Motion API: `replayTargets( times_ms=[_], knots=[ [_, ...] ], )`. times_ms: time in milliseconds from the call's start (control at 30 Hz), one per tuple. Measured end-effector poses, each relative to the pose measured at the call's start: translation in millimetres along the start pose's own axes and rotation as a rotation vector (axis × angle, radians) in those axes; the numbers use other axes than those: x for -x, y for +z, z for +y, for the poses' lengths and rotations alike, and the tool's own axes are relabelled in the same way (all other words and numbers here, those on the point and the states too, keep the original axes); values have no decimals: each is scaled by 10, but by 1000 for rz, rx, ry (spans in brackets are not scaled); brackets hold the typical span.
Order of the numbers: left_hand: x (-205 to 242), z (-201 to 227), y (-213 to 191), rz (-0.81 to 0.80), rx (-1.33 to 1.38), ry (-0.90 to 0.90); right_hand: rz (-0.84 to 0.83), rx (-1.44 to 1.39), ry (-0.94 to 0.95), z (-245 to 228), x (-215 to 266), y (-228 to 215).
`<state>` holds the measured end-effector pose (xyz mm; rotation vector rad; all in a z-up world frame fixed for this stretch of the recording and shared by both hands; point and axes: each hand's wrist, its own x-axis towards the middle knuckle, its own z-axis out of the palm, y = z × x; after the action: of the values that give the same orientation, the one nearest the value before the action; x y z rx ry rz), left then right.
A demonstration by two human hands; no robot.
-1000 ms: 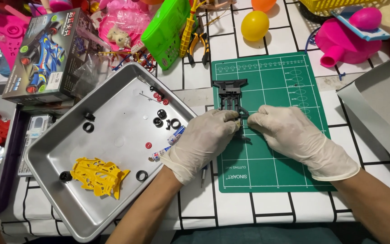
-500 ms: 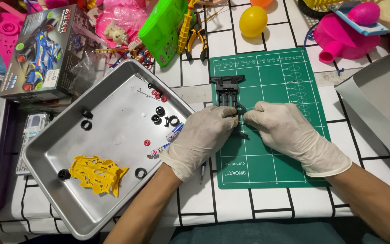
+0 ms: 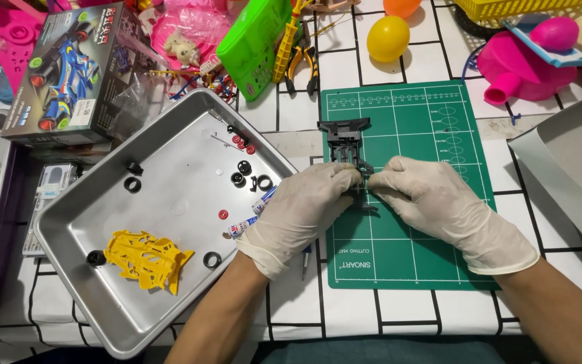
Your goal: The person assembles a small black mechanical model on a green cutting mat. They pick up various small parts from a metal tray, including wheels and a motor, and attach them to the main chassis. The person uses their gloved hands to fit the components together, occasionally adjusting the position of the model.
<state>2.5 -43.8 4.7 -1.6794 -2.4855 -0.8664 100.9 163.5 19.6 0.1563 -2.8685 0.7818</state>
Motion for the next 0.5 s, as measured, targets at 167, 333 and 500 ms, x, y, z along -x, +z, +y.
replayTargets(
  times_ms=[167, 333, 500],
  knots=[
    [-12, 7, 36, 33, -153, 50, -9, -22, 21, -27, -35, -74],
    [-50, -5, 15, 21, -139, 99, -60, 85, -79, 293, 46, -61],
    [-27, 9, -68, -128, -51, 30, -80, 35, -57, 338, 53, -60]
  ],
)
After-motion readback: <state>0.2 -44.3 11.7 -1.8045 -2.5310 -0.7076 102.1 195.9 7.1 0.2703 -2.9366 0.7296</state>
